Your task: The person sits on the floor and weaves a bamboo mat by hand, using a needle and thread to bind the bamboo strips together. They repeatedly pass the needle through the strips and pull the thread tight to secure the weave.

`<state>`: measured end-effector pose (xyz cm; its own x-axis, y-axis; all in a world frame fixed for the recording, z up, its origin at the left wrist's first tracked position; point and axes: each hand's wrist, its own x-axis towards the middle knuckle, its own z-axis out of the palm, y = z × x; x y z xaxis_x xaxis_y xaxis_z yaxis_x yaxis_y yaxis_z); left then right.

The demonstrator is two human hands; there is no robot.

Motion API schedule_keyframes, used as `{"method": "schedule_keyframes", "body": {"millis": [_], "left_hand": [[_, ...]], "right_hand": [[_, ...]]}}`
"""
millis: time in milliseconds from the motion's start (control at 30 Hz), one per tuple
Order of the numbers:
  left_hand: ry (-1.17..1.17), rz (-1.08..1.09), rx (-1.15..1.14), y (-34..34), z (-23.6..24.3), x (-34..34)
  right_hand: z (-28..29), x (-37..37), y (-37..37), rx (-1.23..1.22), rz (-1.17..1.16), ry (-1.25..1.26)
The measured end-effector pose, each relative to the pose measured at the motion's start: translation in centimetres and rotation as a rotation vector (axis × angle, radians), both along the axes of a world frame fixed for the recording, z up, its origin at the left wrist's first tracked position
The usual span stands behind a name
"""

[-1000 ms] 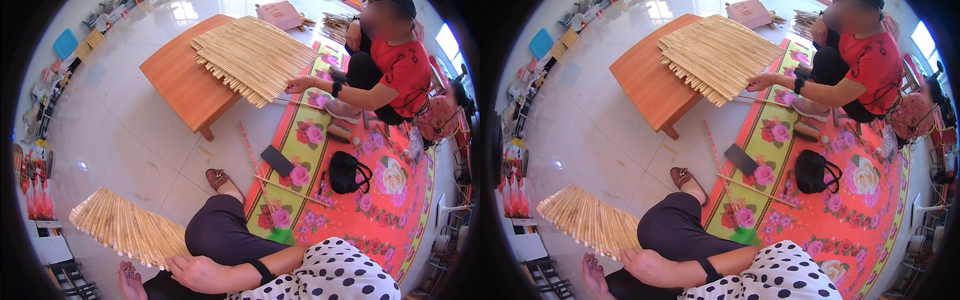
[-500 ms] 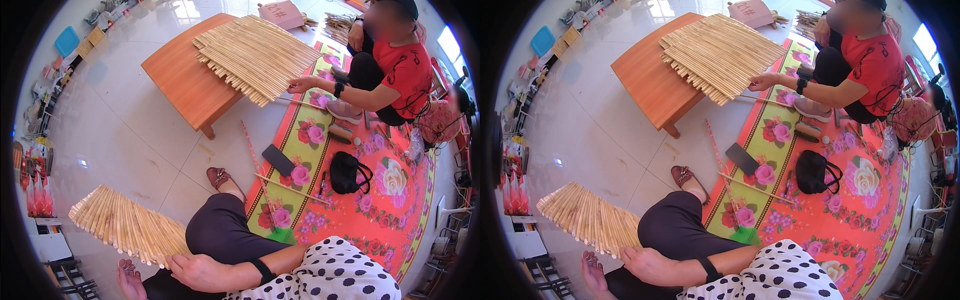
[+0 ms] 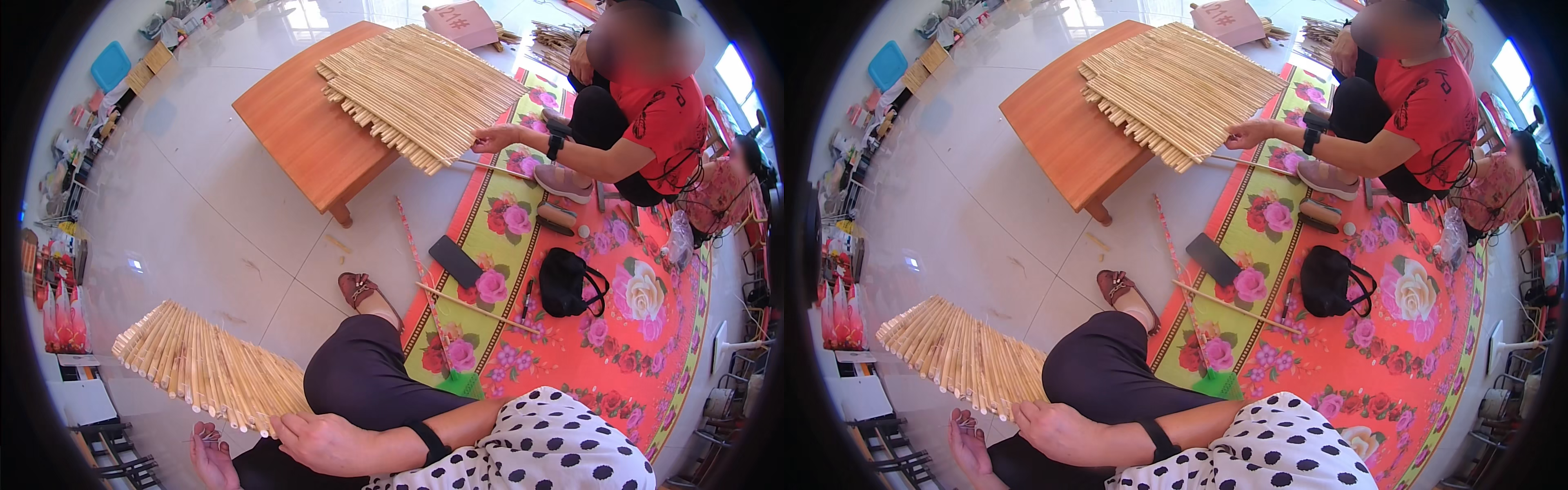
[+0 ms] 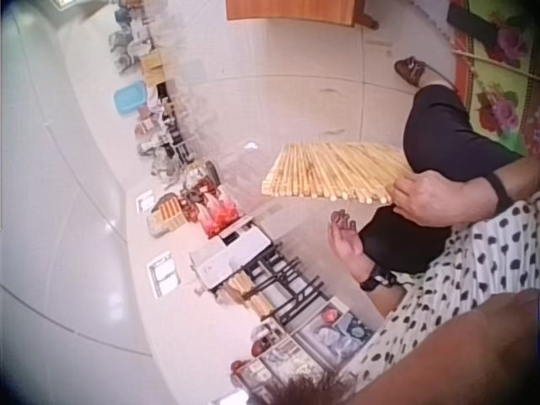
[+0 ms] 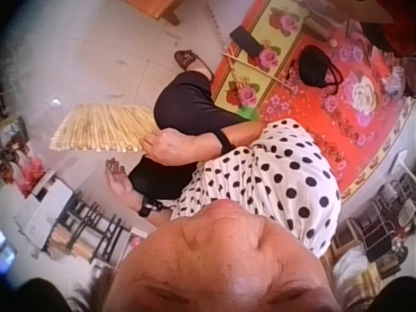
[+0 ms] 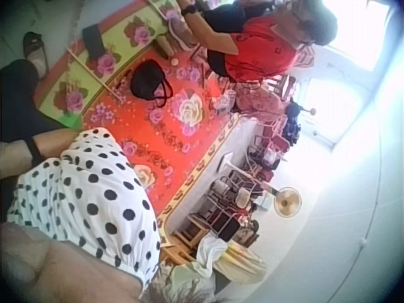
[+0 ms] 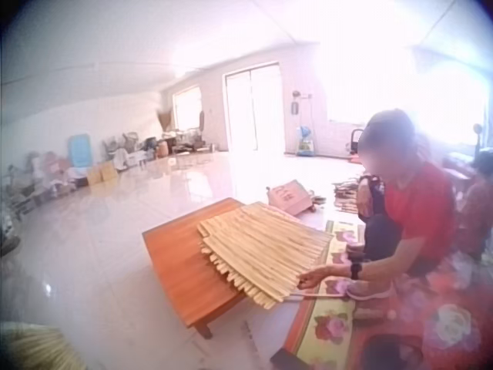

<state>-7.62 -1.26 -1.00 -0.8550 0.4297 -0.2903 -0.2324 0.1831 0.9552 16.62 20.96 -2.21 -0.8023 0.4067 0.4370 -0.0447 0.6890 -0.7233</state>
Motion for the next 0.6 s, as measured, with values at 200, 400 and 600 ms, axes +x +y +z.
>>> {"method": "schedule_keyframes", "body": {"millis": [200,400,600], "left_hand": [[0.006,0.009,0.001,-0.08,0.03,0.00],[0.003,0.014,0.005,0.31,0.34,0.37],[-0.010,0.007,0.024,0.26,0.26,0.36]], "right_hand": [[0.35,0.18,0.26,0.016,-0.001,0.012],[0.20,0.19,0.10,-0.006,-0.007,0.009],[-0.14,0.09,-0.07,-0.021,-0.007,0.012]]}}
